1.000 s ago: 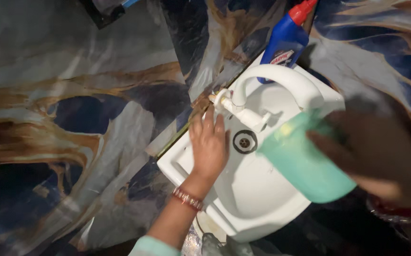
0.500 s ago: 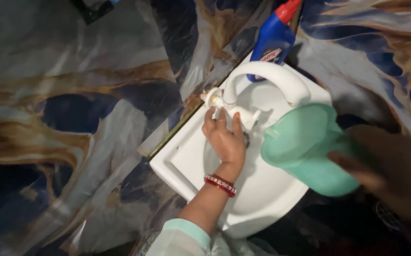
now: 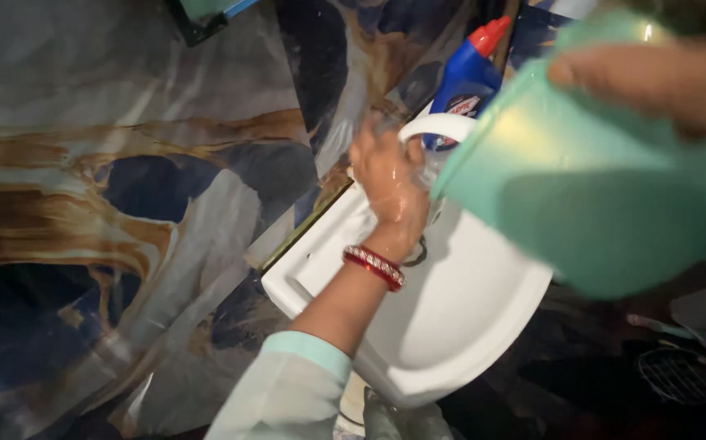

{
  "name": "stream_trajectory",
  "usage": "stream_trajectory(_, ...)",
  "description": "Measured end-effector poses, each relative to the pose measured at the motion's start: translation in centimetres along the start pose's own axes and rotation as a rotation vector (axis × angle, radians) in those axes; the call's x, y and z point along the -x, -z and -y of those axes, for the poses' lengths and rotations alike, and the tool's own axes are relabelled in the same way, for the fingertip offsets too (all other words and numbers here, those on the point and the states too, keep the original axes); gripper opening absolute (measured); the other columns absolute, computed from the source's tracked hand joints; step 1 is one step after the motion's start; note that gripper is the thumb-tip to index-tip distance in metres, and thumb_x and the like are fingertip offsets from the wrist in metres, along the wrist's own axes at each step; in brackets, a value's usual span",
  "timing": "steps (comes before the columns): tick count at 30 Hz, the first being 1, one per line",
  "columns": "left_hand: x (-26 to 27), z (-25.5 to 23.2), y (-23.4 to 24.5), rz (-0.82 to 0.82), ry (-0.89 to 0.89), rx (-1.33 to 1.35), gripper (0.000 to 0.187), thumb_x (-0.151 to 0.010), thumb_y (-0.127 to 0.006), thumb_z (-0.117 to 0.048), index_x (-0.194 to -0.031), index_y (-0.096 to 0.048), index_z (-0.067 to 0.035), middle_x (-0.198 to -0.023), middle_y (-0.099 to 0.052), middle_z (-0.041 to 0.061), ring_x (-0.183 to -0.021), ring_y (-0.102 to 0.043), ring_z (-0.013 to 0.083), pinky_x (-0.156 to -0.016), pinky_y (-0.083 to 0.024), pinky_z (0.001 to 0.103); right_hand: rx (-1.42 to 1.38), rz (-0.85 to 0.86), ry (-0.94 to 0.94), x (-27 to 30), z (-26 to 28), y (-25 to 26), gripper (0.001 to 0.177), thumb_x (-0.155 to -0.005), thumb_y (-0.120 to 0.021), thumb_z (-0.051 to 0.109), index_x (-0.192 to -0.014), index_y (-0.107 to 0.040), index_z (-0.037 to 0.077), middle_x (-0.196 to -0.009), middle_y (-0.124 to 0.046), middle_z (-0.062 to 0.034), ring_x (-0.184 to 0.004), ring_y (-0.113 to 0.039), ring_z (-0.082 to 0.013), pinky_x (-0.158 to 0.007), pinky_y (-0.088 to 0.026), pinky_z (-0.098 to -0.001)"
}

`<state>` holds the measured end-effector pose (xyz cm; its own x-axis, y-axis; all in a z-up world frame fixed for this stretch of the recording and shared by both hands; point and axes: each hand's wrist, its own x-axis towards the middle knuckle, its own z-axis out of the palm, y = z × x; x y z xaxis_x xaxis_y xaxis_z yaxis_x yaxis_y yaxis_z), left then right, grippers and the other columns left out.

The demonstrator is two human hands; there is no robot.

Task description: The person cleans a faucet and a small plastic component in a white sink using a toothbrush and liquid cleaner from a blue bottle, then rinses them with water from a green pitcher.

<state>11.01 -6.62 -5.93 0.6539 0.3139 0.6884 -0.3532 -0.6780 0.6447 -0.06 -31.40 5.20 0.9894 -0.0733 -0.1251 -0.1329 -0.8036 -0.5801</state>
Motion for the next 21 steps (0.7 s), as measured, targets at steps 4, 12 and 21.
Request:
stream_trajectory(4, -3.0, -3.4, 0.9, 0.16, -0.175, -0.033, 0.016, -0.081, -0.068, -0.007, -0.095, -0.075, -0.006, -0.118, -0.066, 0.018, -0.112, -0.057, 0.0397, -0.098, -0.044, 0.05, 0.009, -0.054, 0.001, -0.9, -2.3, 2.0, 0.026, -0.089, -0.072, 0.029, -0.103, -0.076, 0.008, -0.081, -0.071, -0.0108, -0.066, -0.069, -0.023, -0.062, -0.06, -0.0387)
stream_trajectory(12, -4.6, -4.9, 1.8, 0.325, -0.748, 0.068, 0.018, -0.08, -0.064, -0.002, -0.093, -0.075, -0.009, -0.104, -0.066, 0.012, -0.114, -0.056, 0.0377, -0.095, -0.044, 0.053, -0.005, -0.13, -0.018, -0.4, -6.3, 4.0, 0.026, -0.085, -0.073, 0.029, -0.099, -0.075, 0.007, -0.08, -0.072, -0.0105, -0.067, -0.069, -0.0233, -0.063, -0.059, -0.0388)
stream_trajectory(21, -3.5, 3.0, 1.0, 0.352, -0.323, 0.028, 0.02, -0.085, -0.075, -0.018, -0.096, -0.065, -0.004, -0.097, -0.068, 0.016, -0.098, -0.058, 0.0393, -0.086, -0.045, 0.052, -0.019, -0.179, 0.005, -2.7, -8.2, 2.6, 0.026, -0.082, -0.075, 0.029, -0.095, -0.075, 0.006, -0.079, -0.072, -0.0102, -0.068, -0.07, -0.0235, -0.065, -0.059, -0.0388)
